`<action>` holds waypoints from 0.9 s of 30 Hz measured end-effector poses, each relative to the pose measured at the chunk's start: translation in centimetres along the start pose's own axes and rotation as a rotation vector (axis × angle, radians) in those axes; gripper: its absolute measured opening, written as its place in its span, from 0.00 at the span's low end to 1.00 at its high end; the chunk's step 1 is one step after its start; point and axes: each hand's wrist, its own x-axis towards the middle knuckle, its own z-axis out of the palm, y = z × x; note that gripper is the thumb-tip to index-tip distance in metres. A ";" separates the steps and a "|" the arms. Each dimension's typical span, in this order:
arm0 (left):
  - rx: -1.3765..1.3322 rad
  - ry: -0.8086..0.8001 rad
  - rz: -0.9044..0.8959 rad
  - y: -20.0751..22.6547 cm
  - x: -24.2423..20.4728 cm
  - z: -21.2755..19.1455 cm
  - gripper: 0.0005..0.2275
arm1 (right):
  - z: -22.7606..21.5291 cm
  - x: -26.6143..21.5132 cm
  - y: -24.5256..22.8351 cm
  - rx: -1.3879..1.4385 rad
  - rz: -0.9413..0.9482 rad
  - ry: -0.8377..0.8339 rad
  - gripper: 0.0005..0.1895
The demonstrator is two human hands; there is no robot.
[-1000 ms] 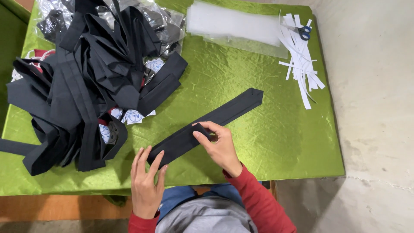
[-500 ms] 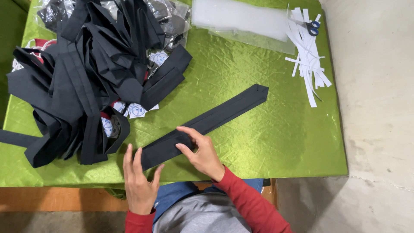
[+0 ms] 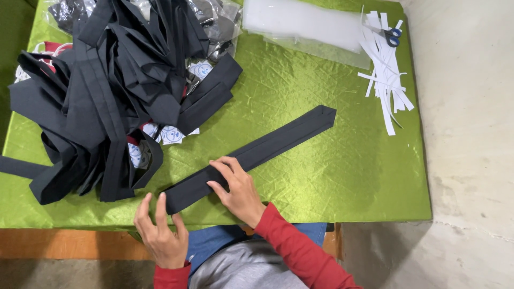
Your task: The person folds a black necktie on a green table, places a small label on it, and slides it into a clear plastic sleeve. The person then picks up another tie and begins folding it in the same manner.
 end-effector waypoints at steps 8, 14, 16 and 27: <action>0.123 -0.165 0.096 -0.6 -0.3 -0.2 0.26 | -0.5 -0.5 -0.7 -0.500 -0.264 0.081 0.07; -0.105 -0.170 -0.024 0.4 0.3 -1.2 0.25 | -0.1 -2.5 -2.2 -0.514 -0.319 -0.144 0.13; -0.146 -0.108 -0.084 1.5 1.3 -1.1 0.19 | 0.2 -2.6 -2.0 -0.518 -0.313 -0.145 0.14; -0.766 -0.090 -0.701 7.0 6.1 -2.6 0.30 | -0.7 -1.8 -3.8 -0.506 -0.287 -0.058 0.30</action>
